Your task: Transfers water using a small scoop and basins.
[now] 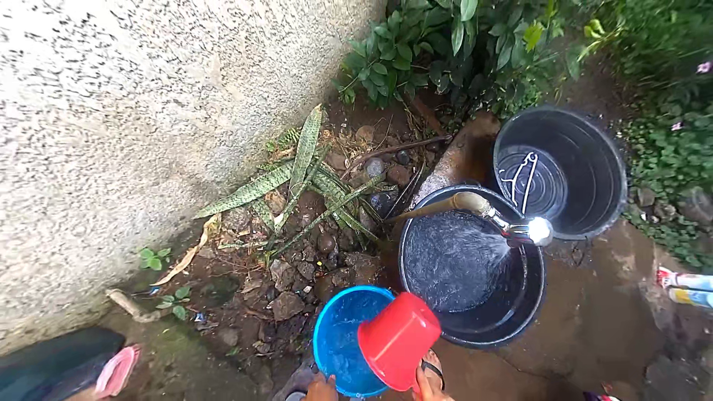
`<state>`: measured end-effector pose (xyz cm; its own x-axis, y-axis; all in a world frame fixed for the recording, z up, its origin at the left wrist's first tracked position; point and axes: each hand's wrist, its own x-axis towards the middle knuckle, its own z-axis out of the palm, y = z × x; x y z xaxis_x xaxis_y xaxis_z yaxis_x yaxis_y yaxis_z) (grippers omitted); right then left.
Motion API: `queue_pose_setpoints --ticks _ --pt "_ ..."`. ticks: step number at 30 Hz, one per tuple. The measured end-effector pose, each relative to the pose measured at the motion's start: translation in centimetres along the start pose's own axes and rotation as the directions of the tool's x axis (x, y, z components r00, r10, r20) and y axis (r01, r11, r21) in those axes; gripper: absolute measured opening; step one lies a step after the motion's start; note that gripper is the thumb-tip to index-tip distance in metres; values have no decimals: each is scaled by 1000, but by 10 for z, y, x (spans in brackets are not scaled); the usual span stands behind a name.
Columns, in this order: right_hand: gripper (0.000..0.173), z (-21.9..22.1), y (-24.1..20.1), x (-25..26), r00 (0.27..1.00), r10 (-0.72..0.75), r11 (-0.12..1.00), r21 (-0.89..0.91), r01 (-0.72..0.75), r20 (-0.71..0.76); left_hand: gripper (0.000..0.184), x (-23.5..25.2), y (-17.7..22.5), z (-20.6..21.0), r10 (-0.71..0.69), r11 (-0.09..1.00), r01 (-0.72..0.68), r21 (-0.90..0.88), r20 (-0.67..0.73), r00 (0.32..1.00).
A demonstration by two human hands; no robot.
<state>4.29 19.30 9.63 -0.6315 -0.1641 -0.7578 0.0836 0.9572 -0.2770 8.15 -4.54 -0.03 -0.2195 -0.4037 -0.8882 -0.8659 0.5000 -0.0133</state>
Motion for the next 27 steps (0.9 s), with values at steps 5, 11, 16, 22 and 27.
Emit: queue_pose_setpoints --ticks 5,11,16,22,27 --pt "58 -34 26 32 955 261 945 240 -223 -142 46 9 -9 -8 79 996 -81 35 72 994" --pt "17 -71 100 170 763 612 181 903 -391 207 45 14 -14 -14 98 995 -98 -3 114 989" --pt "15 -77 110 266 736 632 -123 969 -214 243 43 17 -24 -11 197 979 -189 -82 104 975" --pt "28 -72 99 292 886 423 206 932 -300 191 44 17 -26 -7 168 980 -157 -121 86 982" --pt "28 -90 129 244 982 145 109 985 -135 119 44 17 -20 -4 99 991 -93 -100 57 993"
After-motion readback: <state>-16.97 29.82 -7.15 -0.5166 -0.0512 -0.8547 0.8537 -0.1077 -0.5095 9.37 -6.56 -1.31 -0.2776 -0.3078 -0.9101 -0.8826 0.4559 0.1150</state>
